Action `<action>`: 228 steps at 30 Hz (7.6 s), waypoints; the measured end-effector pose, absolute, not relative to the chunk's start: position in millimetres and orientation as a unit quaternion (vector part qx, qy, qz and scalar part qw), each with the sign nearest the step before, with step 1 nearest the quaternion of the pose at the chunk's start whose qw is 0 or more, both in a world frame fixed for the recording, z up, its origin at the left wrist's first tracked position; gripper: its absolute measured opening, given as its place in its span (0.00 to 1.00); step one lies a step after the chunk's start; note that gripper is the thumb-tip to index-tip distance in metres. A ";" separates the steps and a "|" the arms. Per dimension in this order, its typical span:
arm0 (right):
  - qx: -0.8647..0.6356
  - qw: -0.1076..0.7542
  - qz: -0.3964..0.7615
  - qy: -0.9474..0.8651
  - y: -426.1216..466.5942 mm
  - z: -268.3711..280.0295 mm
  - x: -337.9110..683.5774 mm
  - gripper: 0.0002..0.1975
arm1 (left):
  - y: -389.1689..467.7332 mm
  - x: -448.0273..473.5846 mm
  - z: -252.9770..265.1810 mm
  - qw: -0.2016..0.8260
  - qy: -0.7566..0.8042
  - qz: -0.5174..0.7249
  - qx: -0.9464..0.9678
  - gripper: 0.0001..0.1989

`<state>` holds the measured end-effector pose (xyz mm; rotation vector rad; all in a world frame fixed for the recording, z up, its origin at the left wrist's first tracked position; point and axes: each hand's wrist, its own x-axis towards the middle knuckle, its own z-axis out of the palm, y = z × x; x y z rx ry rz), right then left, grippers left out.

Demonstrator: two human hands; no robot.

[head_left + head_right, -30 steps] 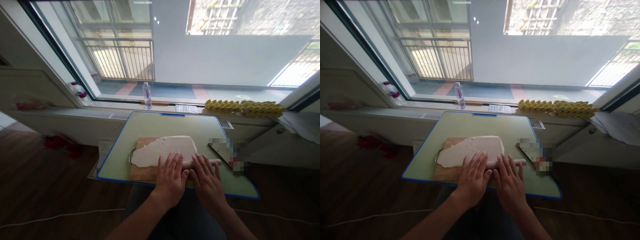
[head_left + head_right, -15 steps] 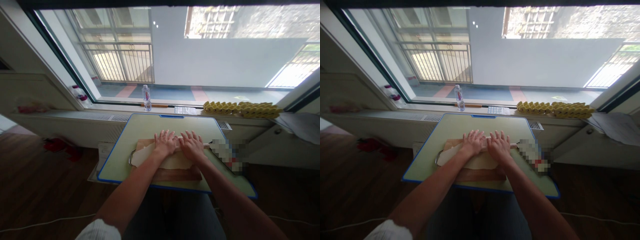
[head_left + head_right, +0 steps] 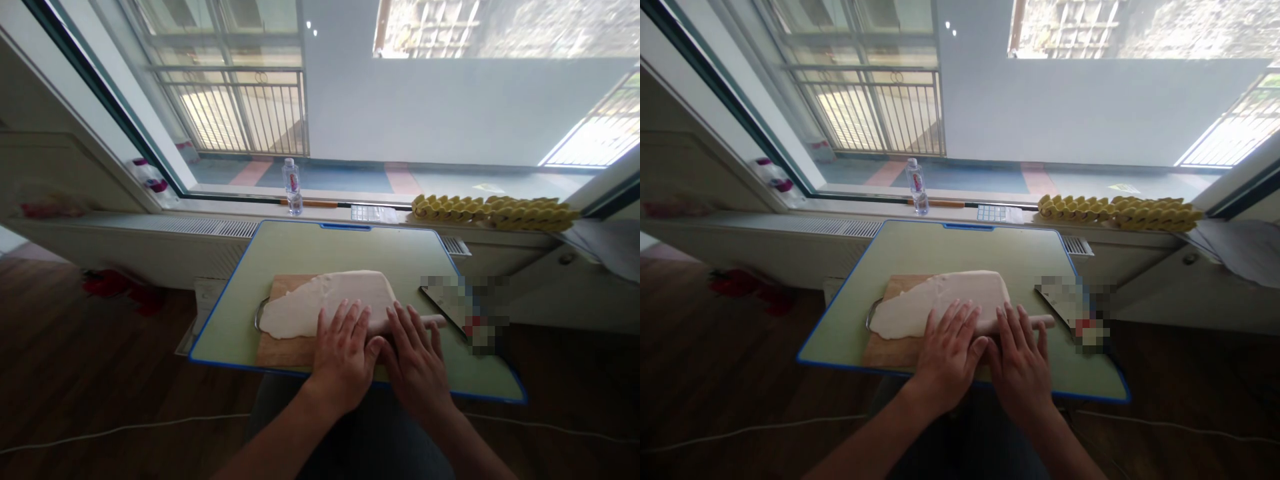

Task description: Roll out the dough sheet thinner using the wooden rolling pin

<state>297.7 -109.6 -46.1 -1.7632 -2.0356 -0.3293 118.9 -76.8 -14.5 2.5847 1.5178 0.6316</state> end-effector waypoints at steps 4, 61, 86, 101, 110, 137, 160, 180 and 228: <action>-0.649 0.192 -0.110 -0.728 -71.2 -38.8 295.5 0.26 | -37.7 124.4 -8.8 0.070 0.526 0.179 0.829 0.28; -0.669 0.170 -0.017 -0.723 -40.7 -12.0 291.2 0.25 | 2.3 122.6 3.7 0.074 0.522 0.109 0.843 0.27; -0.527 0.211 0.087 -0.819 -39.6 12.0 291.1 0.09 | -48.5 60.5 10.4 0.062 0.542 0.183 0.818 0.12; -0.636 0.132 -0.015 -0.760 -32.0 1.2 246.8 0.26 | -6.3 55.3 -3.9 0.016 0.632 0.172 0.756 0.26; -0.686 0.077 0.013 -0.723 48.2 -1.3 238.9 0.33 | 63.6 56.5 2.8 0.049 0.643 0.105 0.757 0.28; -0.679 0.136 0.018 -0.721 68.6 7.5 228.4 0.27 | 81.5 57.2 0.2 0.054 0.645 0.150 0.748 0.24; -0.633 0.097 -0.015 -0.768 17.4 1.4 231.8 0.30 | 40.2 64.4 -0.7 0.016 0.653 0.153 0.742 0.24; -0.648 0.068 0.000 -0.759 25.0 6.8 228.8 0.30 | 57.0 61.0 6.2 0.083 0.630 0.075 0.768 0.29; -0.658 0.065 -0.008 -0.750 -8.1 2.4 231.2 0.30 | 14.5 61.0 4.0 0.055 0.611 0.127 0.779 0.27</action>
